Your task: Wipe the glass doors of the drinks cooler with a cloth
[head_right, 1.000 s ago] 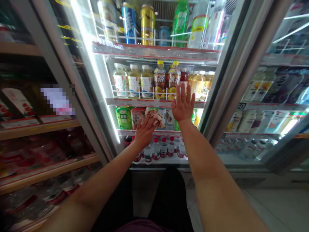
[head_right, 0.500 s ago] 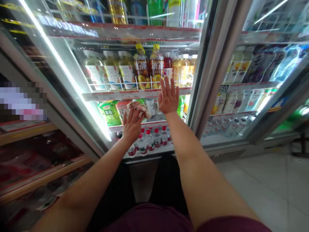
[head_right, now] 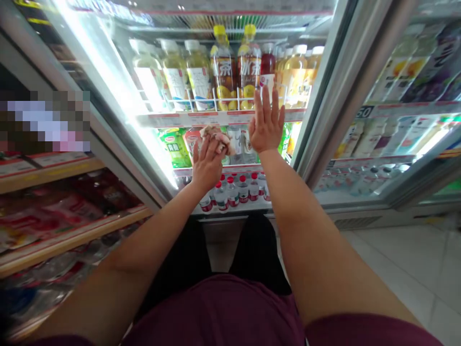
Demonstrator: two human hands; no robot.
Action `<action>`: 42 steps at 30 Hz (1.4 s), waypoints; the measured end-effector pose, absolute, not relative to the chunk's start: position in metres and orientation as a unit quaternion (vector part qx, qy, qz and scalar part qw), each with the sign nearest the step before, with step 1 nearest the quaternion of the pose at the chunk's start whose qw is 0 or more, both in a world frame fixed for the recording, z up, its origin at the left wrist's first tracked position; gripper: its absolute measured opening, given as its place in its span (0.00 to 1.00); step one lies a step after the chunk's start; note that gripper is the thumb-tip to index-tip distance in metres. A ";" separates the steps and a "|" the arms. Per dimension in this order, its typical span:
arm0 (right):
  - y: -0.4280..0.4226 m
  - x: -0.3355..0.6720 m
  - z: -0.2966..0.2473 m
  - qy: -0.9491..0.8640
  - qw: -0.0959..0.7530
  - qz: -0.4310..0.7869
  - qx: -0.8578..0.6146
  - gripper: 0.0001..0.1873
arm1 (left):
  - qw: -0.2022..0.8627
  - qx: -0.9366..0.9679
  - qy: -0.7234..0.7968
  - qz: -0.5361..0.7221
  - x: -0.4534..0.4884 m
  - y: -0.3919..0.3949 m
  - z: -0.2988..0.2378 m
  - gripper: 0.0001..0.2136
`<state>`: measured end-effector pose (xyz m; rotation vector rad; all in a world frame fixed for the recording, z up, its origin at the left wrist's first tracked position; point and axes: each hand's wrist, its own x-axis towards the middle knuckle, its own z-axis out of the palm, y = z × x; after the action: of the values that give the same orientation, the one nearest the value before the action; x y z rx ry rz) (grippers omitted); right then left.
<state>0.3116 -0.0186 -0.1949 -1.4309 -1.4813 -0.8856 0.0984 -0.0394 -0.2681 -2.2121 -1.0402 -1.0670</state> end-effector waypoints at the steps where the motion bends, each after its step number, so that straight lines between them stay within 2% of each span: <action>1: -0.019 0.311 -0.195 -0.597 0.437 -0.351 -0.575 0.32 | 0.244 -0.800 -0.380 -0.395 0.100 -0.039 -0.264 0.23; 10: -0.021 0.310 -0.194 -0.612 0.451 -0.319 -0.567 0.33 | 0.263 -0.844 -0.339 -0.322 0.091 -0.039 -0.301 0.22; 16: -0.018 0.311 -0.196 -0.605 0.464 -0.313 -0.567 0.34 | 0.254 -0.797 -0.391 -0.384 0.074 -0.029 -0.271 0.22; 23: -0.023 0.309 -0.194 -0.604 0.440 -0.329 -0.578 0.33 | 0.246 -0.811 -0.394 -0.355 0.053 -0.036 -0.302 0.21; 29: -0.024 0.308 -0.193 -0.601 0.436 -0.334 -0.580 0.32 | 0.267 -0.750 -0.421 -0.434 0.042 -0.028 -0.273 0.25; 36: -0.019 0.309 -0.196 -0.604 0.452 -0.330 -0.567 0.33 | 0.278 -0.775 -0.416 -0.385 0.017 -0.035 -0.299 0.21; 42: -0.018 0.310 -0.196 -0.601 0.463 -0.327 -0.563 0.33 | 0.308 -0.720 -0.442 -0.438 -0.009 -0.023 -0.274 0.23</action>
<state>0.3102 -0.0177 -0.1964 -1.3844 -1.4781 -0.8026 -0.0088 -0.0226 -0.2742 -1.9045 -1.1683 -1.1569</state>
